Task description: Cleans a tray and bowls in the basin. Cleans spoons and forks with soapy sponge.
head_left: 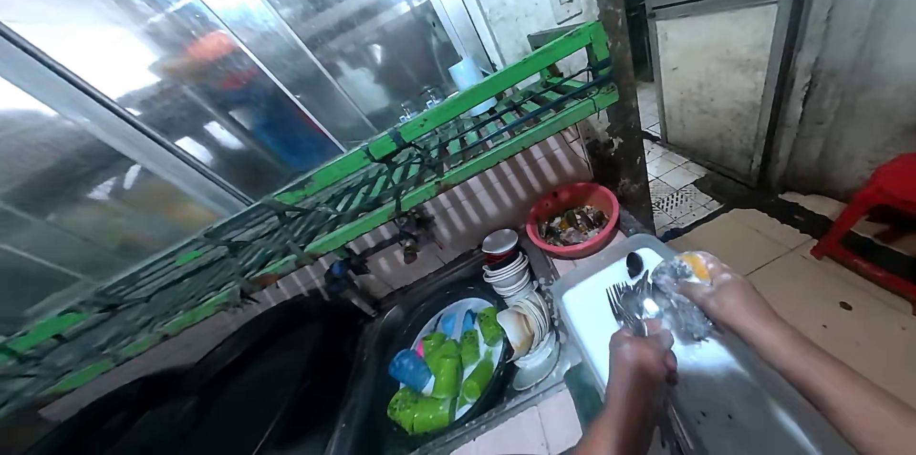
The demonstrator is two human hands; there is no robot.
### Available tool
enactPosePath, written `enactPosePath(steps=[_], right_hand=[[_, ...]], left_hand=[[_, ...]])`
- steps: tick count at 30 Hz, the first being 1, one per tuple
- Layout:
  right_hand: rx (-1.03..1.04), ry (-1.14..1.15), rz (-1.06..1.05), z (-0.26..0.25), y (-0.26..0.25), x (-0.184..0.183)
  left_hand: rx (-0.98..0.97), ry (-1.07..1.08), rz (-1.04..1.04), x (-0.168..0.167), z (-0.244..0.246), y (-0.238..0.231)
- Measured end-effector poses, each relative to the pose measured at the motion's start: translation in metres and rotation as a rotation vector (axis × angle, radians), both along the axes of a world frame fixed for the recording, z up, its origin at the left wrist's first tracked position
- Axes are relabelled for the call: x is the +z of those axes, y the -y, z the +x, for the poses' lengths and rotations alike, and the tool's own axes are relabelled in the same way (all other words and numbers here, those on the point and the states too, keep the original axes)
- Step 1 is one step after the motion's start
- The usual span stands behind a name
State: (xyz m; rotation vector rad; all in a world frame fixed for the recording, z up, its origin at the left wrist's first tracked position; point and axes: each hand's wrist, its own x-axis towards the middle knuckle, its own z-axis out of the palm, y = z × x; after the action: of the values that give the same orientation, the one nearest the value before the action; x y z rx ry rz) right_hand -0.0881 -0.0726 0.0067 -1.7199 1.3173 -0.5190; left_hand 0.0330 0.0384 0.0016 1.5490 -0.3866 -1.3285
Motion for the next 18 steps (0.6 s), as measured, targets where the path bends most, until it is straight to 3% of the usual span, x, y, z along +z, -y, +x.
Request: enactPosePath(steps=[5,7,10,12,15,18], right_hand=[[0.242,-0.098,0.092,0.006,-0.01,0.006],[0.153,-0.132,0.019,0.004,0.004,0.007],[-0.037,0.024,-0.069,-0.002,0.022,0.006],[-0.022,0.091,0.007,-0.004,0.023,0.007],[0.106,0.018,0.078,-0.002,0.011,0.022],[0.023,0.1,0.073,-0.013,0.017,0.031]], left_hand=[[0.006,0.06,-0.011,-0.002,0.006,-0.007],[0.008,0.031,-0.041,-0.005,0.006,-0.013],[0.0,-0.045,-0.094,-0.004,0.01,-0.019],[-0.045,-0.104,-0.127,-0.002,0.014,-0.023],[-0.161,-0.172,-0.165,-0.001,0.017,-0.026],[-0.206,-0.14,-0.144,0.002,0.021,-0.03]])
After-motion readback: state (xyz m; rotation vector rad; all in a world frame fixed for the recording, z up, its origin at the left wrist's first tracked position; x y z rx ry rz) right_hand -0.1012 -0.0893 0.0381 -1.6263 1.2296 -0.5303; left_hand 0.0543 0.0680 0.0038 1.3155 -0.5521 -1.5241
